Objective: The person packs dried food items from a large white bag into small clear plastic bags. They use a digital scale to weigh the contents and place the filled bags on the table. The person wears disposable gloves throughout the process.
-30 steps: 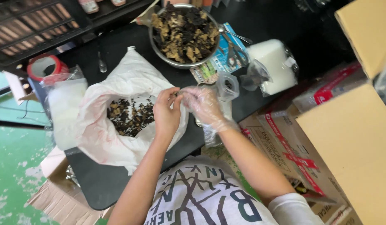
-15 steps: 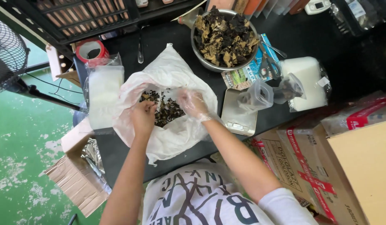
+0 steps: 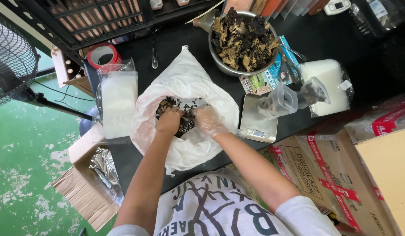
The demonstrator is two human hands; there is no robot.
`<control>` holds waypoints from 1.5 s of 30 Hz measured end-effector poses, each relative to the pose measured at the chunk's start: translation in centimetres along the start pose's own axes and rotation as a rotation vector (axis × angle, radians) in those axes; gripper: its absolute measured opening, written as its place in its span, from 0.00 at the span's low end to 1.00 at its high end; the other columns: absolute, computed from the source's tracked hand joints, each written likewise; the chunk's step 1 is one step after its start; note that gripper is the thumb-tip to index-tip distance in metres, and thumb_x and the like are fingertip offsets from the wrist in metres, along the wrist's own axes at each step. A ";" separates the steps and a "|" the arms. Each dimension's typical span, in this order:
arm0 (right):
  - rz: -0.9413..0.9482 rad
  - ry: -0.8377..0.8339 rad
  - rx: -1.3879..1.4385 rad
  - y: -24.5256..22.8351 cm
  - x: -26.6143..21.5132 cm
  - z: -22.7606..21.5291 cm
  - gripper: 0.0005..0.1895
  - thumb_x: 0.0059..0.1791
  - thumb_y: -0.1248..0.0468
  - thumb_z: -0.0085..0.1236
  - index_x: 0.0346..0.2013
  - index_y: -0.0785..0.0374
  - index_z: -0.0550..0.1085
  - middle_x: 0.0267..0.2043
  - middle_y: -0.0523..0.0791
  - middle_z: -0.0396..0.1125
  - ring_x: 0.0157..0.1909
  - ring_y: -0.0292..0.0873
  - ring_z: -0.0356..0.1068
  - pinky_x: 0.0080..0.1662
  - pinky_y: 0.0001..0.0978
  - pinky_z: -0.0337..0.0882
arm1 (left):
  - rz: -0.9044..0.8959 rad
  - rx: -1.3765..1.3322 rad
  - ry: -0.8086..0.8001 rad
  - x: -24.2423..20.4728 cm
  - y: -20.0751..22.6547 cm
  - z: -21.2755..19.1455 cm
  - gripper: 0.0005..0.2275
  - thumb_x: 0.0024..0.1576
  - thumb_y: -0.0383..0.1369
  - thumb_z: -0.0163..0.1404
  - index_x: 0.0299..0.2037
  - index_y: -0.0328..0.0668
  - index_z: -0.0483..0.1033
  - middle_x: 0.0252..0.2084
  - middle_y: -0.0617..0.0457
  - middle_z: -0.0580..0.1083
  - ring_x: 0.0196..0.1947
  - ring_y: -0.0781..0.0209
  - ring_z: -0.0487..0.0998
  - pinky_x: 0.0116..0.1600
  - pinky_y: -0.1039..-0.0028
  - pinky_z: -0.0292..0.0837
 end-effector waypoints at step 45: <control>0.650 1.066 0.806 10.5 -29.2 -31.3 0.06 0.53 0.63 0.56 0.39 0.48 0.80 0.50 0.37 0.75 0.60 0.39 0.73 0.63 0.38 0.72 | -0.078 -1.202 0.281 -14.0 4.9 -10.3 0.25 0.61 0.36 0.56 0.20 0.47 0.50 0.17 0.62 0.50 0.22 0.71 0.50 0.30 0.78 0.49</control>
Point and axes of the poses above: each hand's wrist, its own x-axis towards the middle knuckle, its own z-axis out of the palm, y = z × x, the point moved 6 cm from there along x, towards the middle knuckle
